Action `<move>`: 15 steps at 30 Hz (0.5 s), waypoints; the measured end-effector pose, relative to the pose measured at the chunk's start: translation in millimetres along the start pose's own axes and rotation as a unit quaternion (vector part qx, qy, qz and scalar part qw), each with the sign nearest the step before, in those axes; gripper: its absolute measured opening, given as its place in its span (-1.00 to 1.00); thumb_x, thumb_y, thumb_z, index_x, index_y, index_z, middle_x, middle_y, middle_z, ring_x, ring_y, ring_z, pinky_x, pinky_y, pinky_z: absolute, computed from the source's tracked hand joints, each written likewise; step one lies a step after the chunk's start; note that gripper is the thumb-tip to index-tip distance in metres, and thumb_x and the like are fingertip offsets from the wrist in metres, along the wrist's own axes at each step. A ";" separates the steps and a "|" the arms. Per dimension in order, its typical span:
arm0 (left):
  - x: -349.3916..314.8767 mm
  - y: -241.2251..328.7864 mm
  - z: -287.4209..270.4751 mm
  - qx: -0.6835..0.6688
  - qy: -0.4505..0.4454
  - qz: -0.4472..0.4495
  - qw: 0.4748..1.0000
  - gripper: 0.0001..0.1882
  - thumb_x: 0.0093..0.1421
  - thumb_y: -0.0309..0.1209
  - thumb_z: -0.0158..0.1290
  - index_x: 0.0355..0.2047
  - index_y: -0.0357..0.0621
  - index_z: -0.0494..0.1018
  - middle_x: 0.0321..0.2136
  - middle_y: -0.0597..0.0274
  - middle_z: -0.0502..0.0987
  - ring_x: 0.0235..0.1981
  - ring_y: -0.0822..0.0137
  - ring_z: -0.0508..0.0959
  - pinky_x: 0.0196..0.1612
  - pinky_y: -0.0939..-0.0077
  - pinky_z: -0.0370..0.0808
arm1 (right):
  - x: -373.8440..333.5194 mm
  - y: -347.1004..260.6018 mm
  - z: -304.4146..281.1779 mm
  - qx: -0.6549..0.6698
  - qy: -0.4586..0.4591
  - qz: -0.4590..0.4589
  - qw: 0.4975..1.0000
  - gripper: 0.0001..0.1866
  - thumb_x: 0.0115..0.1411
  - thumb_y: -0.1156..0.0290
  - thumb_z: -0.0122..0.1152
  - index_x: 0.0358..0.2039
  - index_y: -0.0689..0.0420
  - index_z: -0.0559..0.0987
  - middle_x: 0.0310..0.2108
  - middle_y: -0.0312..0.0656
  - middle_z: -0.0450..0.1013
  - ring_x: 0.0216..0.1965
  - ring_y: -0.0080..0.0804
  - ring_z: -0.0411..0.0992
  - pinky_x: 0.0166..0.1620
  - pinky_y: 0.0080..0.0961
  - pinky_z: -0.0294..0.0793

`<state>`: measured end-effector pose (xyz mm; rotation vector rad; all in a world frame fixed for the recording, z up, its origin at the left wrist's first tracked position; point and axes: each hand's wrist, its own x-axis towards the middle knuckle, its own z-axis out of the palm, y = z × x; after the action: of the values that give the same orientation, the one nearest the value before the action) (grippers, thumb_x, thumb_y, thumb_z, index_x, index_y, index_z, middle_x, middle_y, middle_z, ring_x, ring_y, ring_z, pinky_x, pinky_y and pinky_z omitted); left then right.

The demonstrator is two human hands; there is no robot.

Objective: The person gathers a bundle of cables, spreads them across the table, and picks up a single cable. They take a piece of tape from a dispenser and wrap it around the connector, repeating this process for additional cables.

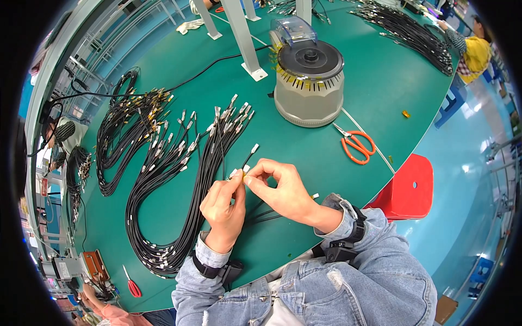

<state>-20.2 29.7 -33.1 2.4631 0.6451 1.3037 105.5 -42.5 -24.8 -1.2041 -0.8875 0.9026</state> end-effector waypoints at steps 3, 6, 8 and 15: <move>-0.4 -0.3 1.0 0.003 0.003 0.007 1.000 -0.67 -0.12 -0.67 0.17 -0.28 -0.19 0.50 -0.65 0.27 0.39 -0.66 0.36 0.41 -0.61 0.55 0.38 | 0.0 -0.3 0.2 -0.005 0.002 -0.006 1.000 -0.88 0.08 0.48 0.12 -0.51 0.28 0.48 -0.58 -0.35 0.33 -0.51 -0.67 0.22 -0.40 -0.65 0.23; -0.5 -0.1 1.4 -0.009 0.007 -0.006 1.000 -0.68 -0.11 -0.67 0.17 -0.28 -0.18 0.51 -0.65 0.27 0.39 -0.67 0.37 0.41 -0.62 0.56 0.37 | 0.3 -0.7 0.2 -0.013 0.003 -0.010 1.000 -0.87 0.07 0.48 0.13 -0.51 0.28 0.48 -0.59 -0.35 0.33 -0.51 -0.67 0.21 -0.40 -0.66 0.23; -0.5 0.8 0.3 -0.028 0.002 -0.037 0.999 -0.69 -0.10 -0.67 0.16 -0.28 -0.18 0.51 -0.65 0.27 0.40 -0.68 0.39 0.40 -0.64 0.58 0.35 | 0.4 -0.6 -0.4 -0.024 0.002 -0.008 1.000 -0.87 0.08 0.48 0.13 -0.51 0.28 0.48 -0.58 -0.35 0.33 -0.51 -0.67 0.22 -0.40 -0.66 0.23; 4.1 6.3 -1.4 -0.095 0.020 -0.089 0.991 -0.74 -0.07 -0.69 0.15 -0.32 -0.21 0.51 -0.67 0.30 0.40 -0.71 0.56 0.32 -0.69 0.73 0.22 | 1.2 -0.9 -0.5 -0.027 0.000 0.001 1.000 -0.87 0.08 0.47 0.12 -0.51 0.29 0.49 -0.57 -0.35 0.34 -0.51 -0.67 0.23 -0.40 -0.65 0.23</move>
<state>-17.7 26.4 -26.6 2.1808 0.6979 1.2836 106.5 -41.7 -23.9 -1.2521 -0.9171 0.8854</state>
